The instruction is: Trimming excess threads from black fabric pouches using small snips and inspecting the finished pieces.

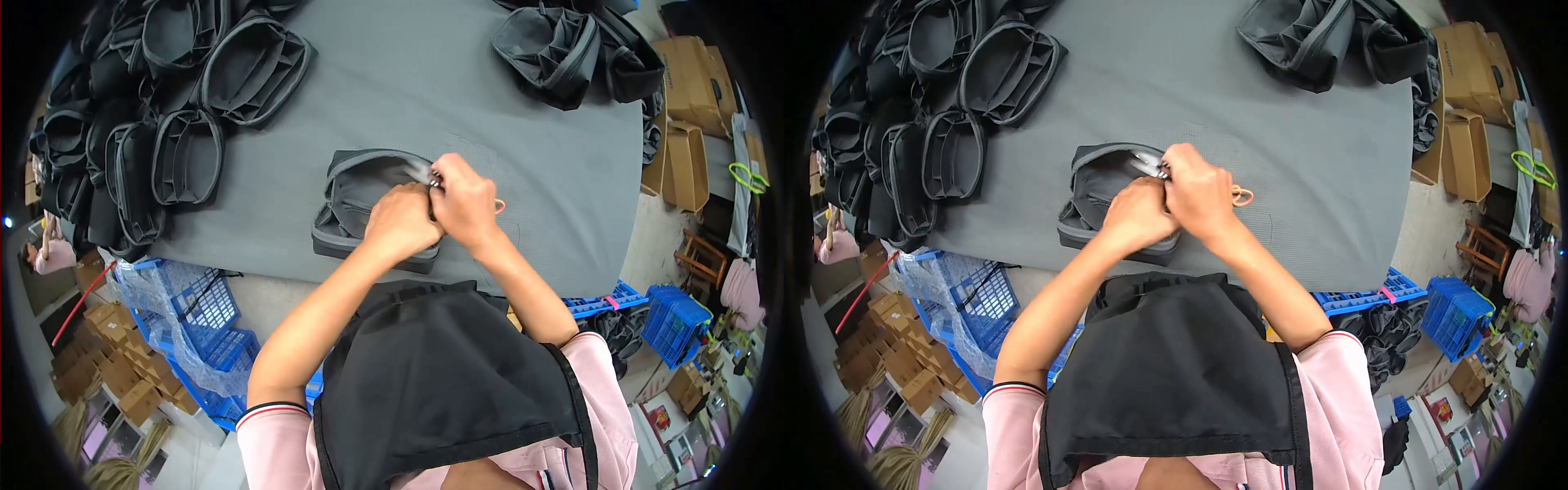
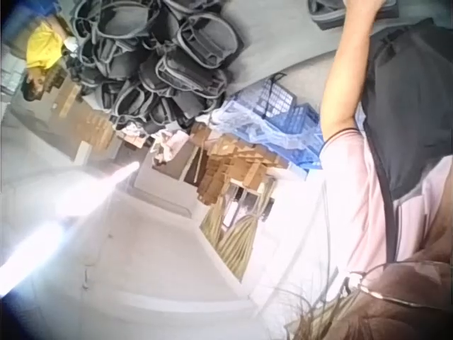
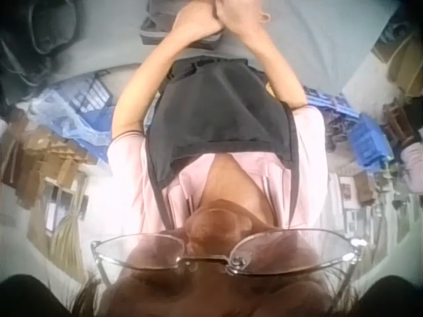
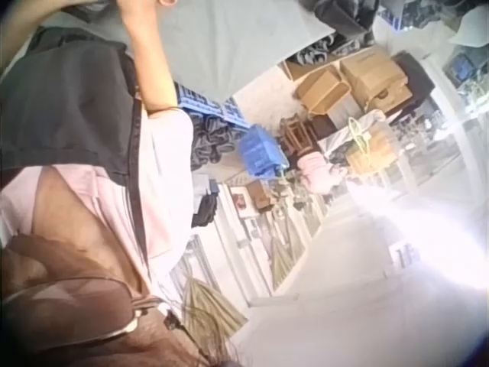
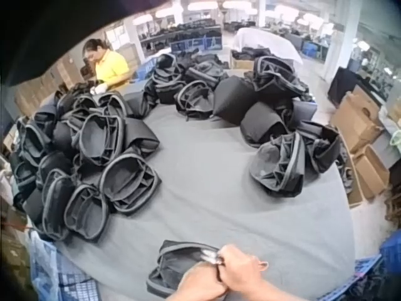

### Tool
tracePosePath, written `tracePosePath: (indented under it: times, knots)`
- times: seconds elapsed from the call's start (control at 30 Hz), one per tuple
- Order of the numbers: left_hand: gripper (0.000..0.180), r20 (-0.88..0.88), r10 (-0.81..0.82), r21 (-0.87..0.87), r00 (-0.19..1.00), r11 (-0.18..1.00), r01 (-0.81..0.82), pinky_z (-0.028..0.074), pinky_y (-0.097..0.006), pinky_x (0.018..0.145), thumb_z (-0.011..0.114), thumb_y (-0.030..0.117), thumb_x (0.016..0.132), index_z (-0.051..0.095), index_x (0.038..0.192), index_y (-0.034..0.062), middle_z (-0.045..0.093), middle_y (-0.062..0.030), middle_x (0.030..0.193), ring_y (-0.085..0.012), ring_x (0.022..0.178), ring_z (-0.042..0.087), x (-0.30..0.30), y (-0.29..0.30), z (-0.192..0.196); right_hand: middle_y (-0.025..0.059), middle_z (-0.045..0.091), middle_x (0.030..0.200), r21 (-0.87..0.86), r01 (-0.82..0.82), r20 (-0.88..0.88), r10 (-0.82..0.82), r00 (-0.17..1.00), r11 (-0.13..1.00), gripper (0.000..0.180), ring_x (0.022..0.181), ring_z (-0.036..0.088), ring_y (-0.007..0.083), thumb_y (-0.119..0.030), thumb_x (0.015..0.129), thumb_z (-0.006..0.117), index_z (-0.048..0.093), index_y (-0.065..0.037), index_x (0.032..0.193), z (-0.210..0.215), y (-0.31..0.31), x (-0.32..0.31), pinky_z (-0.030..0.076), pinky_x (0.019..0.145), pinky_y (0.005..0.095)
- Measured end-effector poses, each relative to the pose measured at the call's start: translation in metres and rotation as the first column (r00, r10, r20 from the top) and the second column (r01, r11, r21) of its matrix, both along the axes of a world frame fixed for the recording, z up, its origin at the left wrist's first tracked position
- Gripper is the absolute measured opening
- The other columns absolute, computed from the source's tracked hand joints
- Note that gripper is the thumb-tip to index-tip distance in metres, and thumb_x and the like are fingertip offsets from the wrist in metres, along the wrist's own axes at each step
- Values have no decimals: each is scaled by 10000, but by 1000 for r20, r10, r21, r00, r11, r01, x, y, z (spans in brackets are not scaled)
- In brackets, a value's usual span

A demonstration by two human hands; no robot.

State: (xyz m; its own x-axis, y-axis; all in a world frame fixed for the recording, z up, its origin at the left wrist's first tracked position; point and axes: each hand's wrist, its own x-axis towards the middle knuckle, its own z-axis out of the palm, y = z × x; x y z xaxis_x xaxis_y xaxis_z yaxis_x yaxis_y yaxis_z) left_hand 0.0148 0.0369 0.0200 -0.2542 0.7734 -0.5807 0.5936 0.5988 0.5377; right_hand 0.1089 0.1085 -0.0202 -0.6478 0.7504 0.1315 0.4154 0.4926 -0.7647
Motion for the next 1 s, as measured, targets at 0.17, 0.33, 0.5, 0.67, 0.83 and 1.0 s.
tracePosePath:
  times: [0.17,0.33,0.5,0.67,0.83,1.0]
  knots:
    - [332,-93,-165,155,982,972,178,463,-453,769,641,264,763,581,893,-35,637,-206,846,-381,854,602,0,7,-15,66,538,665,-258,137,-97,-167,981,956,179,552,529,175,-7,734,581,535,-28,905,13,5,15,434,532,303]
    - [365,91,-188,36,978,982,185,442,-440,749,661,275,778,543,917,-41,628,-217,863,-386,881,588,-16,10,-11,4,514,657,-385,214,-36,-246,969,898,286,567,449,88,-117,798,646,502,-20,1026,3,1,59,376,532,245]
    - [318,403,-39,1,914,999,42,442,-379,726,643,221,818,562,1004,-23,641,-173,845,-273,816,611,-32,1,26,49,560,845,-469,86,-167,-184,969,879,283,655,522,118,-44,760,662,544,-18,1016,23,-13,76,445,617,239]
    - [278,513,41,54,858,995,-80,435,-318,658,654,199,822,589,997,-7,623,-76,771,-140,715,548,-37,-7,27,46,566,868,-344,-77,-253,-13,967,936,256,661,530,127,-37,722,682,602,-38,966,44,2,62,443,590,242]
    - [226,534,6,25,845,999,-23,368,-277,476,663,205,818,591,912,13,564,-14,659,-71,521,442,-38,-13,24,39,565,839,-255,-238,-248,175,953,937,249,652,542,147,-74,720,697,626,-73,959,50,16,54,432,560,261]
    - [235,481,-12,-2,877,1000,15,377,-286,482,662,221,816,589,897,12,565,-19,652,-93,520,459,-36,-8,41,60,582,819,-123,-265,-134,248,959,956,289,644,525,159,0,669,687,644,-58,949,60,20,54,433,551,270]
